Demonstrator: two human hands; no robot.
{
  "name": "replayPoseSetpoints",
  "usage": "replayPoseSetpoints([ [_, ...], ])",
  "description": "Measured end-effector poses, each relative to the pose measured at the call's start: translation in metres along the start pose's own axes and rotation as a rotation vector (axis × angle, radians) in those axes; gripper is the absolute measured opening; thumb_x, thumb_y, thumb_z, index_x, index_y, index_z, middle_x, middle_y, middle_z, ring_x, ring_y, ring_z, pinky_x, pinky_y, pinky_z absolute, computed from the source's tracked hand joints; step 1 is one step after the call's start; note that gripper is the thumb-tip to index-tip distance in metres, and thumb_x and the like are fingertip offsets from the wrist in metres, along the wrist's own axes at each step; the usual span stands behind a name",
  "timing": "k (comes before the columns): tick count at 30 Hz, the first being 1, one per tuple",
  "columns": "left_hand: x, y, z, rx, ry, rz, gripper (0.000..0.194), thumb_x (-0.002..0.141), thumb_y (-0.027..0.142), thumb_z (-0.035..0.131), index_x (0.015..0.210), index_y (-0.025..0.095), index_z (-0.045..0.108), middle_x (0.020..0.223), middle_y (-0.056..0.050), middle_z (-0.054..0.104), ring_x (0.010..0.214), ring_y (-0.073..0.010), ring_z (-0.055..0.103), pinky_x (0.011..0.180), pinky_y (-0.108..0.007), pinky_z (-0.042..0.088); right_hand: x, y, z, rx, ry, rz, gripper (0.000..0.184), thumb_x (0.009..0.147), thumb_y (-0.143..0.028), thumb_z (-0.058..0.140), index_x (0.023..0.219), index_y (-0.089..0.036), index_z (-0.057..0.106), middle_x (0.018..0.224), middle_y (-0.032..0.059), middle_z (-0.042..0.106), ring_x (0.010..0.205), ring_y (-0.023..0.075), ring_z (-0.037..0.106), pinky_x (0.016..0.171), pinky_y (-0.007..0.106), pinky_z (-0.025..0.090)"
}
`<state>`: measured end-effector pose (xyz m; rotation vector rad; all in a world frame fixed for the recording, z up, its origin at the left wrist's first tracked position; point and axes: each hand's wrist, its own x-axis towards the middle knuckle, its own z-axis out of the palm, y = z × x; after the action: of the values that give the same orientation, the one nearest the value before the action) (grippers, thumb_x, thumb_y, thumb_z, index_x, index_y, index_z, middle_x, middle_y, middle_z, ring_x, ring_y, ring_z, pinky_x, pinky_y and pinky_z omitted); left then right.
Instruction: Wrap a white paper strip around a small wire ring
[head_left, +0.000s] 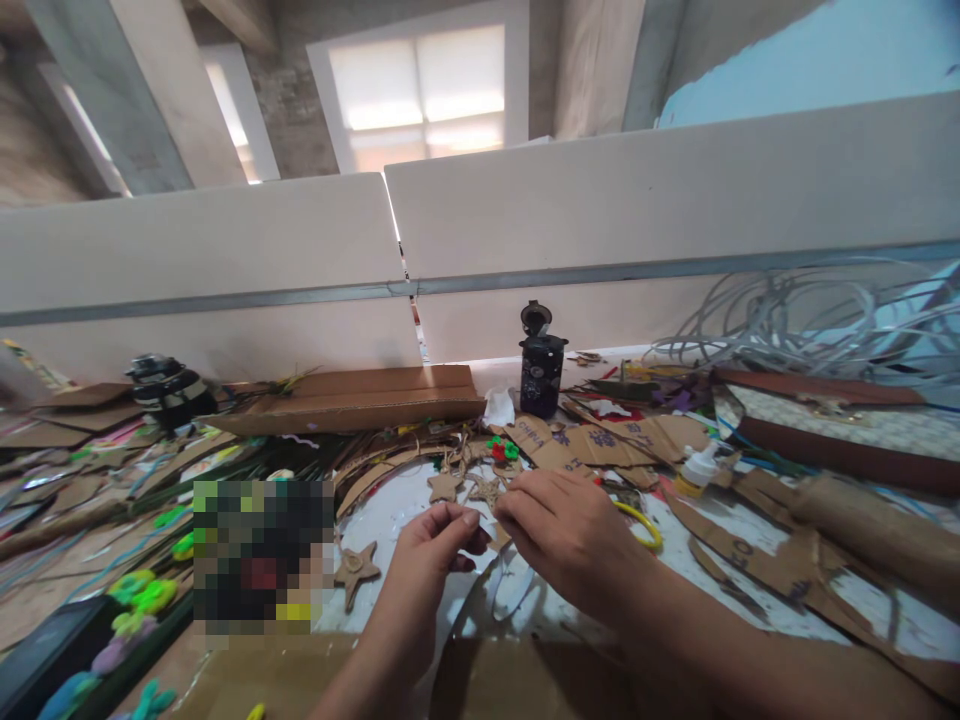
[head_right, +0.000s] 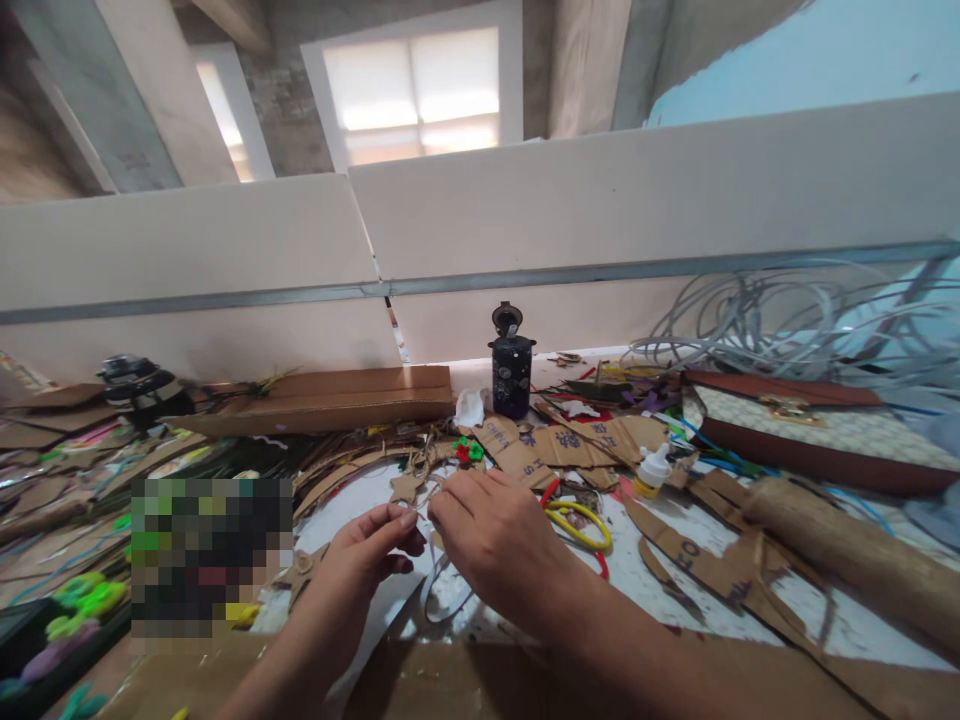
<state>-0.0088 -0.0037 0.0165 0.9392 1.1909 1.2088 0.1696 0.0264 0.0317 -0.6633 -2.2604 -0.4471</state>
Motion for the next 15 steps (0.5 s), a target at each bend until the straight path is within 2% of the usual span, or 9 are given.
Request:
replayPoseSetpoints([
  [5,0.0004,0.0002,-0.0005,-0.004,-0.006,-0.002,0.023,0.071,0.037,0.075,0.072,0.016,0.066,0.068,-0.003,0.065,0.067,-0.0166,0.055,0.063,-0.027,0.039,-0.0001,0.0014,-0.0026,0.036,-0.019,-0.028,0.018,0.099,-0.015,0.050,0.088,-0.019,0.064,0.079,0.0024,0.066,0.074,0.0185,0.058,0.069,0.033,0.036],
  [10,0.0007,0.0015,0.0016,0.006,-0.025,-0.006,0.023,0.071,0.036,0.075,0.069,0.016,0.065,0.066,-0.002,0.064,0.067,-0.0165,0.055,0.063,-0.026,0.038,0.0001,0.0006,-0.0046,0.025,-0.046,-0.059,0.027,0.101,-0.015,0.043,0.083,-0.018,0.063,0.076,0.0025,0.064,0.070,0.0183,0.056,0.067,0.033,0.035],
  [15,0.0002,0.0013,0.0014,0.023,-0.045,0.013,0.023,0.071,0.036,0.075,0.068,0.016,0.065,0.066,-0.003,0.064,0.066,-0.0162,0.054,0.062,-0.026,0.038,-0.0008,-0.0004,-0.0022,0.007,-0.059,-0.044,0.022,0.098,-0.013,0.047,0.083,-0.018,0.062,0.077,0.0028,0.063,0.071,0.0194,0.055,0.068,0.034,0.036],
])
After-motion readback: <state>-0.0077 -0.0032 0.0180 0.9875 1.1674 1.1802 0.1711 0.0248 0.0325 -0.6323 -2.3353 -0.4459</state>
